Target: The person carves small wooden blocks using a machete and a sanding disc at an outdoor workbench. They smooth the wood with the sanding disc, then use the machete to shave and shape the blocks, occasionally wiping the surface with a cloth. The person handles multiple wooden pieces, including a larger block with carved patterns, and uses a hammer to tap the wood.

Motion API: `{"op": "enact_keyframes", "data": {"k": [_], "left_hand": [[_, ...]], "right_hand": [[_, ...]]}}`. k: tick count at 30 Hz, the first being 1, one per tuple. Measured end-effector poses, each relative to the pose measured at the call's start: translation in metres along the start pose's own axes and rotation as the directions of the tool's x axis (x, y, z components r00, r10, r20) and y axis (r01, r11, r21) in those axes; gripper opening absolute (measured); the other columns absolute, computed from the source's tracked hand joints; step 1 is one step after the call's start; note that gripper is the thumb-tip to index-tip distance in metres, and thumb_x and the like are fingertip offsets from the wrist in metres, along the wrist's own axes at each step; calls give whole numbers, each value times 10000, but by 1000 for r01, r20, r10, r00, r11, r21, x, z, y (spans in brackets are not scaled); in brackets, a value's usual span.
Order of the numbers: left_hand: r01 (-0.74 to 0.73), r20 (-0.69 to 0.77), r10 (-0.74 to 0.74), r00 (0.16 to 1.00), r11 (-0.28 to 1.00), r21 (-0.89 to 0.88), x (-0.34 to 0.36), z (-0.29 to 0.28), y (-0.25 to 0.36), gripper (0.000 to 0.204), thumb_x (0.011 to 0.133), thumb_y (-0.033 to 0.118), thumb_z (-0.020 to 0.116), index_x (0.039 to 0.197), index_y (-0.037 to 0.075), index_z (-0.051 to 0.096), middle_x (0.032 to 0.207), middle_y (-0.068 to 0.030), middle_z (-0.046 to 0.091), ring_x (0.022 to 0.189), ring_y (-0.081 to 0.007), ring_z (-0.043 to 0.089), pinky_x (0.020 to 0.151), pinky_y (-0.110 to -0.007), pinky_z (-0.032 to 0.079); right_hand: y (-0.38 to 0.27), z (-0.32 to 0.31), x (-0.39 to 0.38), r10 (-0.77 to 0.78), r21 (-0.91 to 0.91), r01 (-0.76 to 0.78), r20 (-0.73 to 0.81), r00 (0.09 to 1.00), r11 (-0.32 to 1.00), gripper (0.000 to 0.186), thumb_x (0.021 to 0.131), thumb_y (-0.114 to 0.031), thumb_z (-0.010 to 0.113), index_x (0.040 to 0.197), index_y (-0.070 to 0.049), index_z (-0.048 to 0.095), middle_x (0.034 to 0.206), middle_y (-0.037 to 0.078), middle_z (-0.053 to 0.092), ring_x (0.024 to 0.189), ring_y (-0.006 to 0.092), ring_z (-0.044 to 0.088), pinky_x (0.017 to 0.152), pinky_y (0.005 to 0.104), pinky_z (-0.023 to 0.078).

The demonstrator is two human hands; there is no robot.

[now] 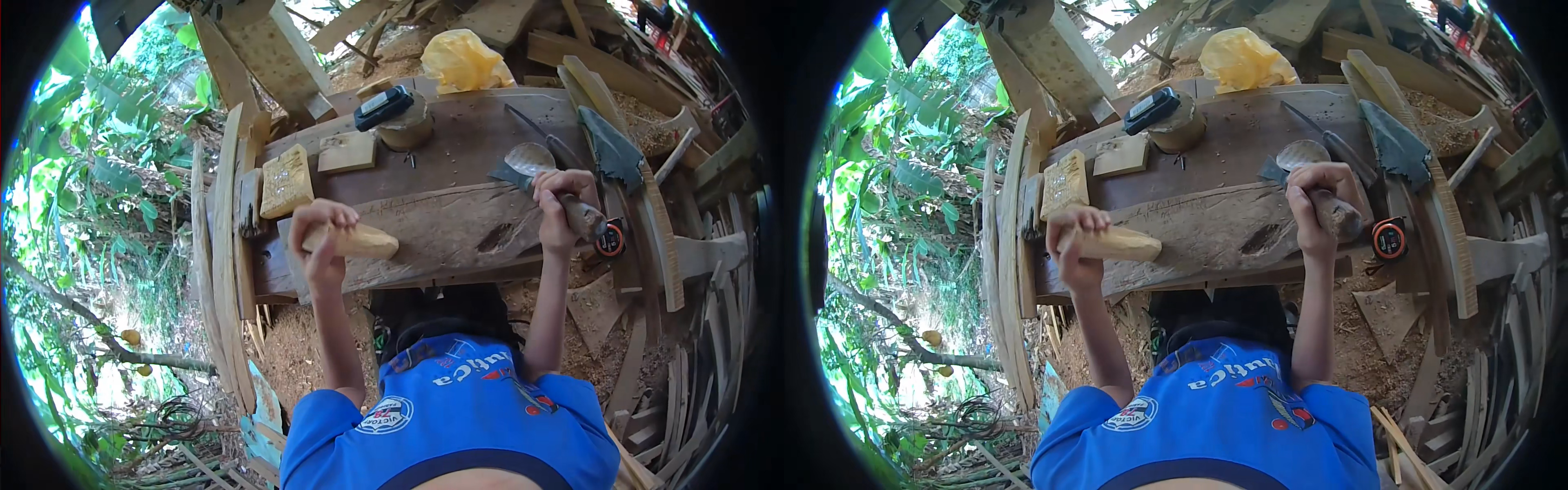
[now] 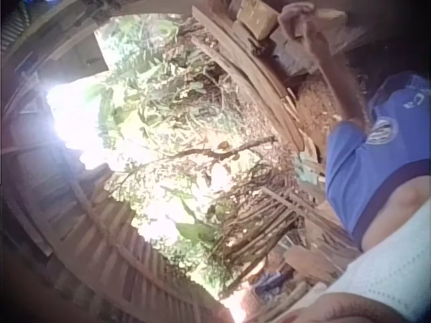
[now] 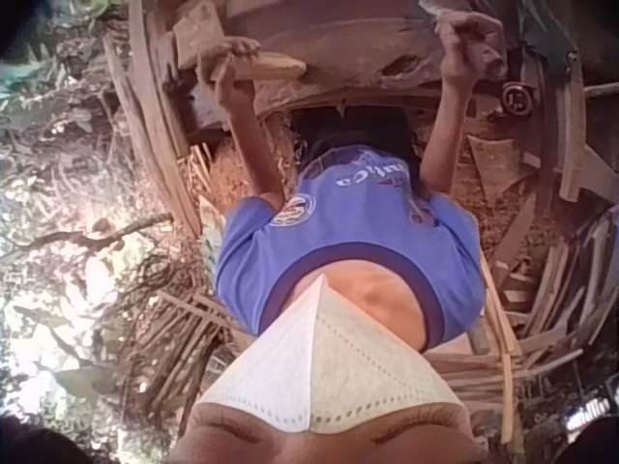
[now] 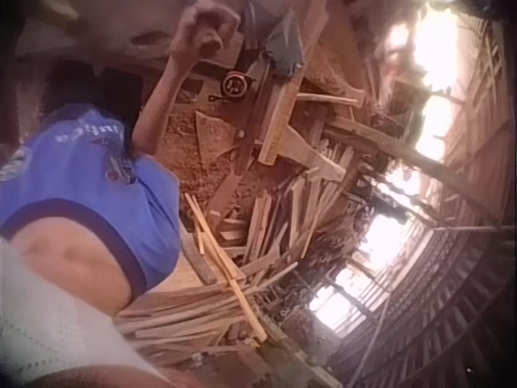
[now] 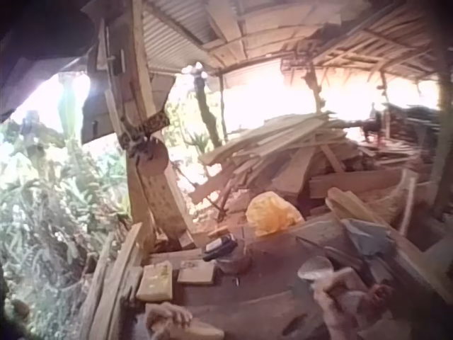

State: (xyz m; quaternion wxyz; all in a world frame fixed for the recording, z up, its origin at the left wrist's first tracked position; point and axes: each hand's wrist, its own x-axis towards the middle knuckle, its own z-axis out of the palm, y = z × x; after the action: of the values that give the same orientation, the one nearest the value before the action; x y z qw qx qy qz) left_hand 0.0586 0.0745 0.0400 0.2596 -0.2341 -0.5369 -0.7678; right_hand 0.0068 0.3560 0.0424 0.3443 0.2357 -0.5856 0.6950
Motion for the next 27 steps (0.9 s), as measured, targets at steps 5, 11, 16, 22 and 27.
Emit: {"op": "enact_keyframes", "data": {"k": [5,11,16,22,27], "left_hand": [[-174,-134,167,977,984,-41,-18,12,6,192,785,179,536,846,4,489,681,-126,477,620,-213,485,596,-359,445],[-195,-295,202,934,979,51,-24,24,5,163,678,155,541,714,-4,534,711,-106,483,703,-218,479,642,-361,450],[-9,-148,18,989,998,59,-30,20,15,233,699,156,574,814,-43,615,736,-109,507,758,-241,515,721,-389,483],[1,-248,9,969,999,39,-36,35,16,199,773,119,538,873,-53,542,787,-137,530,762,-220,531,738,-399,495],[-132,-320,185,929,975,181,-44,48,11,226,790,188,499,922,25,414,803,-108,441,742,-205,478,665,-379,491]], "right_hand": [[18,9,12,34,152,-24,-63,997,988,285,763,-98,567,1009,-50,432,659,33,470,578,125,442,604,301,384],[-58,14,46,-150,687,106,4,989,719,310,873,-232,503,1136,-96,410,711,75,486,478,147,455,453,290,407],[-58,46,24,44,669,-60,40,998,741,294,872,-131,502,1145,-96,399,726,75,506,455,132,469,402,283,426],[-32,86,-17,227,301,-196,-70,971,933,179,811,24,560,954,-7,457,709,47,550,522,76,490,467,210,405],[-31,86,-14,222,282,-217,17,975,935,171,813,25,564,936,-16,453,698,45,541,534,73,496,480,209,408]]}}
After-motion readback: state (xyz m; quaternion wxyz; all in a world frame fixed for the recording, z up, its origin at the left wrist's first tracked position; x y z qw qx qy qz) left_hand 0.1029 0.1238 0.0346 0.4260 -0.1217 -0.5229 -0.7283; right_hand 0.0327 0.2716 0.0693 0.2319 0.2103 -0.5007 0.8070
